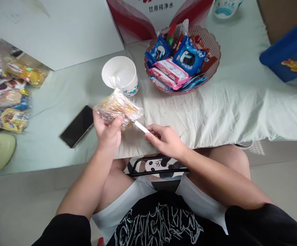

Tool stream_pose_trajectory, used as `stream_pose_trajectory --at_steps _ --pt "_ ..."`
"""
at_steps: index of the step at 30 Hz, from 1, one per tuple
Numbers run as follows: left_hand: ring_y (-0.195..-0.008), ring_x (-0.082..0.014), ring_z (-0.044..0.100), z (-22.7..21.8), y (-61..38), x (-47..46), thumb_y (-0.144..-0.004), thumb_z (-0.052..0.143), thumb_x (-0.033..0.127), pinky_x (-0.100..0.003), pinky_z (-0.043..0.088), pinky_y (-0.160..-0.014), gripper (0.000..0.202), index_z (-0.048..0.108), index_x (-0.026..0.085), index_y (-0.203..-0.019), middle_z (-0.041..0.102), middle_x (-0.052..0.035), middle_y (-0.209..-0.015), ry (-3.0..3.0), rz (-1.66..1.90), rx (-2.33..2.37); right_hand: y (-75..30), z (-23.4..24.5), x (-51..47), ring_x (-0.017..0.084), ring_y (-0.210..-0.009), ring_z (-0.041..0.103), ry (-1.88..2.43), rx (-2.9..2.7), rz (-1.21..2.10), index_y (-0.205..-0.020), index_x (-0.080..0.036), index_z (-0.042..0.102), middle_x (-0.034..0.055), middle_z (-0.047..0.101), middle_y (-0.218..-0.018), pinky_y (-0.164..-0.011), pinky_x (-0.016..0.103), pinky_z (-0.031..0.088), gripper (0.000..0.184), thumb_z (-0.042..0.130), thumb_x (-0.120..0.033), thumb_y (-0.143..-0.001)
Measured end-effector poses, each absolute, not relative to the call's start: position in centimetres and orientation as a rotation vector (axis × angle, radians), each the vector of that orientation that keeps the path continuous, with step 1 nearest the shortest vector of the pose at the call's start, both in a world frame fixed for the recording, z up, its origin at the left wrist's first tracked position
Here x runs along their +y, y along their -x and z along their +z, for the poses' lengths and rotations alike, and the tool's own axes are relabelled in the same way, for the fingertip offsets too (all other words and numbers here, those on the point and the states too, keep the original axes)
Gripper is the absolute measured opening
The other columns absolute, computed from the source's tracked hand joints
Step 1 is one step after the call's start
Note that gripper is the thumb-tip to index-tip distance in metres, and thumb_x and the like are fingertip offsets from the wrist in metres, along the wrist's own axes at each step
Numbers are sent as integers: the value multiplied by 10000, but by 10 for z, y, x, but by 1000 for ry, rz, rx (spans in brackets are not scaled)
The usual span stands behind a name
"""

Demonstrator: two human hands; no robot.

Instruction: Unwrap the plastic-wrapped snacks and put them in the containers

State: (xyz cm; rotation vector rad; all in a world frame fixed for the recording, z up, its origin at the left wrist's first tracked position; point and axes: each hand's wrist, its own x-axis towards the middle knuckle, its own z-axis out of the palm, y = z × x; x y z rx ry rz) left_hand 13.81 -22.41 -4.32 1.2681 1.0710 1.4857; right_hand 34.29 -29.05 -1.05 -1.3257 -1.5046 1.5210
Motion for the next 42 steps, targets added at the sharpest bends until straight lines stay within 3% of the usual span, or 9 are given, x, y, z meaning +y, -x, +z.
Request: stream_pose_trajectory --at_steps 8,16,22,26,28,31,34,37,42 --pt "-1175 -238 677 -29 -122 -215 -714 877 572 -386 622 -923 723 462 437 -1291 617 -12 -1287 -1057 1484 1075 -383 2 -270 131 -573 511 1574 -1902 1057 -1032 -159 743 13 623 -664 -584 292 380 341 547 -430 -966" --pt "-934 -181 706 -44 -153 -244 -799 791 660 -314 595 -806 650 471 280 -1218 634 -54 -1115 -1445 1175 1214 -400 -24 -256 245 -792 641 1928 -2042 232 -1005 -194 753 116 696 -951 -657 355 458 256 590 -379 -940" --pt "-1291 -252 626 -40 -143 -233 -857 759 572 -377 554 -1019 566 508 269 -1264 600 -115 -1408 -1650 1288 1300 -402 -18 -261 301 -1024 666 1518 -1983 224 -1251 -180 669 149 702 -1097 -890 466 554 362 496 -245 -939" --pt "-827 -129 683 -36 -132 -224 -870 742 346 -247 558 -684 451 490 279 -1238 684 -40 -1136 -1533 1290 1358 -389 -14 -268 296 -1188 646 973 -2033 410 -1374 -222 572 148 645 -1311 -971 465 569 471 613 -367 -928" --pt "-621 -74 578 -34 -129 -224 -846 715 251 -215 496 -564 396 504 275 -1181 672 -1 -1027 -1490 1253 1395 -382 -15 -269 264 -1093 670 964 -2030 352 -1318 -233 601 117 685 -1189 -919 426 575 397 642 -300 -929" --pt "-557 -64 533 -33 -126 -223 -803 670 168 -206 457 -523 343 525 268 -1098 620 33 -887 -1462 1254 1429 -383 -17 -266 210 -855 662 1156 -1933 262 -1134 -253 666 35 682 -875 -799 367 551 253 589 -138 -922" --pt "-543 -72 525 -33 -118 -217 -789 619 148 -204 414 -481 303 535 262 -1057 577 33 -847 -1368 1303 1503 -394 -18 -262 218 -801 646 1384 -1824 239 -1019 -261 676 29 665 -822 -769 382 534 221 579 -123 -876" --pt "-702 -114 621 -33 -110 -213 -813 582 188 -233 485 -569 263 561 253 -1067 600 -10 -955 -1365 1422 1565 -404 -17 -261 253 -864 657 1549 -1767 202 -1008 -264 667 59 681 -905 -798 428 538 284 541 -107 -808" --pt "-1133 -272 636 -26 -106 -218 -894 567 494 -462 568 -981 330 655 261 -1111 626 -79 -1150 -1975 1353 1199 -400 -14 -263 320 -1091 657 1342 -1931 175 -1237 -241 629 116 698 -1187 -934 498 526 409 601 -279 -830"
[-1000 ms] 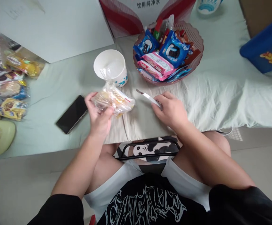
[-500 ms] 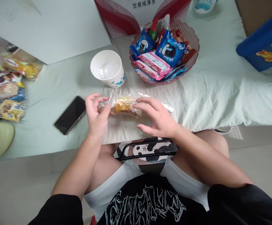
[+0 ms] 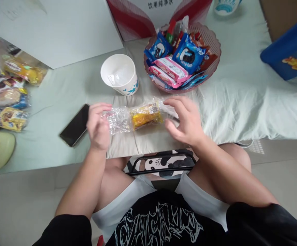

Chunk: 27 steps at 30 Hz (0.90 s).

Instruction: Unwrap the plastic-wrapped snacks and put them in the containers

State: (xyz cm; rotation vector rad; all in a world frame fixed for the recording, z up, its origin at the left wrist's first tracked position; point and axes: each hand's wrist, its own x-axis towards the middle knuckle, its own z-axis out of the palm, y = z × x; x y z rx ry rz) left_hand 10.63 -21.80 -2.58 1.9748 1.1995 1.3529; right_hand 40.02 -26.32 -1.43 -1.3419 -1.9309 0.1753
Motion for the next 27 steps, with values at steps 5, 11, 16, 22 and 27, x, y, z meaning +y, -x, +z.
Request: stream_pose_trajectory --at_steps 5,11,16,22,27 --pt "-1210 -296 604 -21 -110 -222 -770 754 334 -517 515 -1102 344 710 250 -1100 589 -96 -1270 -2231 1024 1340 -391 -13 -264 238 -826 645 1446 -1955 201 -1068 -249 701 56 663 -806 -803 417 509 173 584 -294 -949" --pt "-1000 -217 654 -18 -107 -219 -836 695 248 -389 585 -908 30 715 231 -850 651 -54 -1049 -2110 1105 1435 -392 -9 -268 232 -757 606 1597 -1922 142 -913 -275 715 64 627 -733 -744 419 483 222 510 -306 -992" --pt "-971 -190 642 -23 -105 -209 -843 680 257 -305 561 -782 37 681 220 -834 637 -52 -1010 -1885 1286 1480 -388 -12 -273 231 -779 632 1444 -2060 61 -948 -307 739 51 672 -770 -747 422 494 160 580 -325 -959" --pt "-974 -191 608 -34 -96 -192 -816 670 206 -324 555 -809 126 641 232 -936 576 -58 -1035 -1680 1486 1661 -384 -21 -265 273 -1158 675 1373 -1999 138 -1178 -266 728 96 750 -1199 -991 458 518 310 523 -176 -962" --pt "-1318 -323 521 -32 -98 -204 -859 668 279 -531 476 -1130 105 698 213 -784 488 -103 -1289 -2037 1276 1514 -385 -22 -263 359 -1378 527 1652 -1969 22 -1236 -323 715 76 629 -1454 -1075 578 415 415 529 -137 -915"
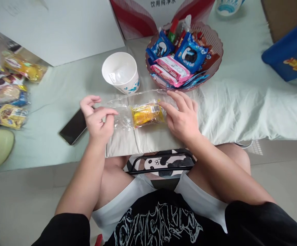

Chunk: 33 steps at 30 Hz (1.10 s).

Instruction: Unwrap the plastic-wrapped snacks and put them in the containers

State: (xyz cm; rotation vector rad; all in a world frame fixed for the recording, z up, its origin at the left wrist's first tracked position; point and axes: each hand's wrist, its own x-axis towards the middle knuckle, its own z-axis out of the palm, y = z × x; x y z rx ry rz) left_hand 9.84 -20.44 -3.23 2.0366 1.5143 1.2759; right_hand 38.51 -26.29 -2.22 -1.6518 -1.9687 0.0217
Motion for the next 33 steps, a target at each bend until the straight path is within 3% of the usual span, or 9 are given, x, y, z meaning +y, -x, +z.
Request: stream_pose_trajectory --at_steps 4,6,11,14,19,22,24,29,33 --pt "-1469 -419 384 -36 -101 -209 -827 773 493 -635 371 -1223 346 758 231 -1053 419 -129 -1473 -2084 1015 1525 -383 -22 -264 375 -1245 543 1730 -1959 18 -1316 -299 682 132 600 -1422 -1020 618 420 475 559 -168 -877" --pt "-1498 -441 339 -39 -101 -208 -783 809 561 -657 345 -1236 449 749 233 -1084 383 -128 -1529 -2072 947 1564 -382 -23 -264 371 -1167 548 1751 -1963 26 -1343 -273 667 156 596 -1371 -974 620 440 512 580 -183 -846" --pt "-1462 -393 418 -37 -100 -206 -793 814 361 -631 350 -1250 189 751 219 -900 456 -109 -1468 -2021 944 1611 -383 -25 -261 380 -1146 527 1782 -1916 36 -1061 -231 741 159 595 -1271 -941 602 442 228 600 -282 -888" --pt "-1427 -358 470 -29 -99 -209 -831 749 286 -596 377 -1242 80 726 214 -805 507 -104 -1391 -2032 1058 1573 -388 -19 -261 360 -1141 549 1738 -1883 41 -918 -232 726 148 601 -1234 -958 577 446 143 587 -262 -911" --pt "-1463 -384 434 -25 -94 -212 -783 809 343 -592 413 -1215 171 743 239 -901 475 -105 -1445 -2053 1105 1528 -395 -10 -266 320 -1103 592 1649 -1914 24 -923 -261 710 120 633 -1178 -975 547 472 138 573 -250 -918" --pt "-1508 -430 356 -31 -95 -211 -699 876 346 -647 352 -1248 359 765 232 -1020 411 -115 -1531 -2063 935 1588 -395 -18 -267 354 -1179 574 1656 -1958 -1 -1074 -255 729 138 626 -1271 -988 575 463 241 591 -245 -876" --pt "-1520 -436 338 -34 -98 -210 -693 877 310 -661 301 -1277 303 775 220 -964 387 -109 -1563 -2081 854 1582 -393 -26 -265 399 -1246 532 1680 -1995 13 -1176 -240 726 161 597 -1351 -980 604 461 351 615 -251 -843" --pt "-1506 -408 391 -29 -96 -210 -736 833 274 -640 365 -1246 122 728 220 -767 457 -90 -1505 -2053 974 1515 -393 -28 -261 374 -1237 551 1617 -1960 36 -926 -237 745 130 632 -1275 -1029 625 454 132 622 -270 -895" --pt "-1487 -384 430 -17 -87 -213 -736 839 400 -615 427 -1207 261 664 220 -666 498 -68 -1454 -1984 1166 1441 -397 -15 -265 340 -1157 610 1567 -1868 41 -859 -244 702 118 666 -1192 -1027 598 479 116 597 -265 -902"
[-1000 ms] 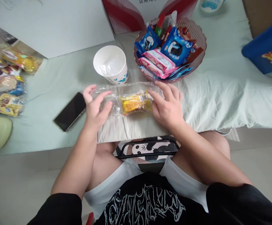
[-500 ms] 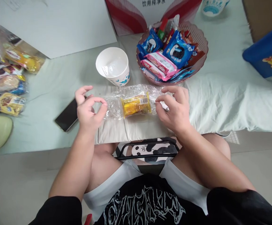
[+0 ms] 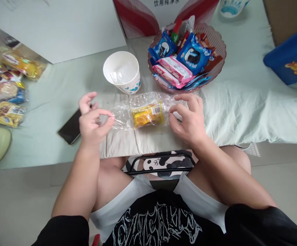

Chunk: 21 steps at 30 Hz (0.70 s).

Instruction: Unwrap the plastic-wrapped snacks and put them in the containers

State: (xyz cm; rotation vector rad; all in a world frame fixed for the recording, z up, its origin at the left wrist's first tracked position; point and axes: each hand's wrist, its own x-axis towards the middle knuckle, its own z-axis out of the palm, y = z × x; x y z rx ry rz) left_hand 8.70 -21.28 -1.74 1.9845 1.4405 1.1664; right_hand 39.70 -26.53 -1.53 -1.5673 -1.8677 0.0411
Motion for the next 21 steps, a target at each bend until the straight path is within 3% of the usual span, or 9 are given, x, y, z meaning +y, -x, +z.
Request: stream_pose_trajectory --at_steps 3,6,9,11,13,15,17,19,21 --pt "-1326 -326 579 -6 -81 -215 -723 833 496 -540 550 -1089 336 655 233 -615 590 -72 -1325 -1911 1236 1253 -400 -6 -269 342 -1157 633 1513 -1876 186 -838 -255 645 114 684 -1202 -1001 596 506 99 553 -273 -870" --pt "-934 -235 711 7 -77 -217 -762 804 514 -427 645 -821 308 715 253 -624 707 -83 -1043 -1849 1050 962 -401 1 -270 317 -1107 689 1247 -1944 339 -781 -256 548 98 740 -1126 -967 560 548 80 521 -284 -851" --pt "-621 -181 676 12 -72 -216 -813 760 573 -334 587 -566 371 760 248 -634 729 -76 -748 -1726 756 767 -401 5 -270 227 -848 735 971 -2027 508 -816 -259 533 59 775 -913 -804 422 599 98 501 -248 -907" --pt "-525 -160 642 9 -70 -215 -871 690 615 -315 554 -512 431 775 237 -681 728 -69 -678 -1615 782 759 -401 5 -271 160 -642 682 937 -2099 628 -878 -250 579 20 747 -769 -634 321 562 132 482 -229 -965" --pt "-624 -174 692 4 -70 -213 -862 696 635 -329 591 -590 412 793 234 -862 775 -76 -821 -1625 973 911 -400 3 -271 122 -524 604 1014 -2155 612 -943 -234 626 -19 692 -669 -530 274 494 140 496 -218 -993" --pt "-982 -254 743 -1 -74 -213 -753 804 632 -404 636 -836 552 751 232 -1130 764 -107 -1151 -1803 1029 1170 -396 -3 -271 124 -557 613 1088 -2155 392 -1006 -225 656 -18 687 -697 -550 271 498 96 564 -214 -979" --pt "-1337 -348 603 -4 -83 -214 -678 879 553 -500 541 -1108 705 687 214 -1266 644 -139 -1418 -2008 814 1364 -390 -10 -270 164 -719 681 1126 -2122 115 -1081 -233 669 27 728 -854 -654 307 554 141 635 -207 -946" --pt "-1410 -365 539 -5 -95 -217 -756 826 408 -536 451 -1201 418 726 193 -1101 602 -146 -1470 -2055 615 1465 -381 -16 -269 223 -932 717 1101 -2137 -13 -1151 -251 661 72 741 -1049 -794 377 597 230 659 -192 -929" --pt "-1308 -335 613 -5 -107 -220 -835 718 307 -516 483 -1149 123 693 188 -817 648 -140 -1396 -1963 600 1513 -372 -21 -269 261 -1103 703 1059 -2192 -8 -1227 -265 639 88 726 -1181 -908 435 607 322 643 -151 -926"
